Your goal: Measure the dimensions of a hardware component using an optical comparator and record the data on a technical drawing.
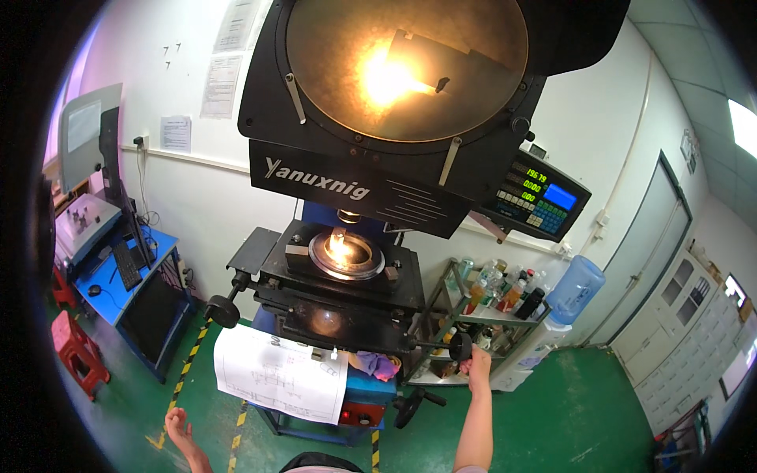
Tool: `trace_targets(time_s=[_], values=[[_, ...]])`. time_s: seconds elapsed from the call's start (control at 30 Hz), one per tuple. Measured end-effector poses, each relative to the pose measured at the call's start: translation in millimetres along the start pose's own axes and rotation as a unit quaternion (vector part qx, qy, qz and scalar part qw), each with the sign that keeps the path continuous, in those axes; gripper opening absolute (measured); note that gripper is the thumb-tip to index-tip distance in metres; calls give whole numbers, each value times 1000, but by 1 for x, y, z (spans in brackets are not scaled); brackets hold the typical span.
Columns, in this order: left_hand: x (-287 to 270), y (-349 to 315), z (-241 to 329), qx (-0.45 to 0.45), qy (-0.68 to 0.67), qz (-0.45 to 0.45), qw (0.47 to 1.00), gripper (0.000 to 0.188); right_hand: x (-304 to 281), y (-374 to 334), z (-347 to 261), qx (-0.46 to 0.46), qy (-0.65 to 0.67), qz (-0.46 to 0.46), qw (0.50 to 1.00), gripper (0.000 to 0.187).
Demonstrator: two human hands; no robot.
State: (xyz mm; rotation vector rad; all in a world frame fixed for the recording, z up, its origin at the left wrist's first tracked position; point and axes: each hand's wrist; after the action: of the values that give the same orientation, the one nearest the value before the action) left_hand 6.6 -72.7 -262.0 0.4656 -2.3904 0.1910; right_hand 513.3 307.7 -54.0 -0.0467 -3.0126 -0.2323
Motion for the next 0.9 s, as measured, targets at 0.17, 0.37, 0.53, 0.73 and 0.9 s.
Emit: trace_targets(time_s=[0.17,0.37,0.53,0.73,0.9], values=[[-2,4,6,6,24,14,1000,24,10,-5,-22,-36,-23,34,999,28],[-4,12,0,-1,21,11,1000,24,10,-2,-33,-102,-5,-181,978,56],[-9,18,0,-7,10,14,1000,25,9,-1,-31,-54,1,-171,984,53],[-11,18,6,-9,14,14,1000,25,11,0,-32,-37,14,-170,985,51],[-12,17,12,3,45,4,999,24,2,7,-25,-31,-12,-164,986,50]])
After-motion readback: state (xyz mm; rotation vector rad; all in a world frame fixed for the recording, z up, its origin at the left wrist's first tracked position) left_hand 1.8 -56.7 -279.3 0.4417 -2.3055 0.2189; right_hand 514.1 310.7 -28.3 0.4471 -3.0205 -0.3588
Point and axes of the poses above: each hand's wrist, its own y-axis towards the middle knuckle, its own x-axis out of the palm, z = x × y, and after that the axes turned 2 degrees about x, right-handed
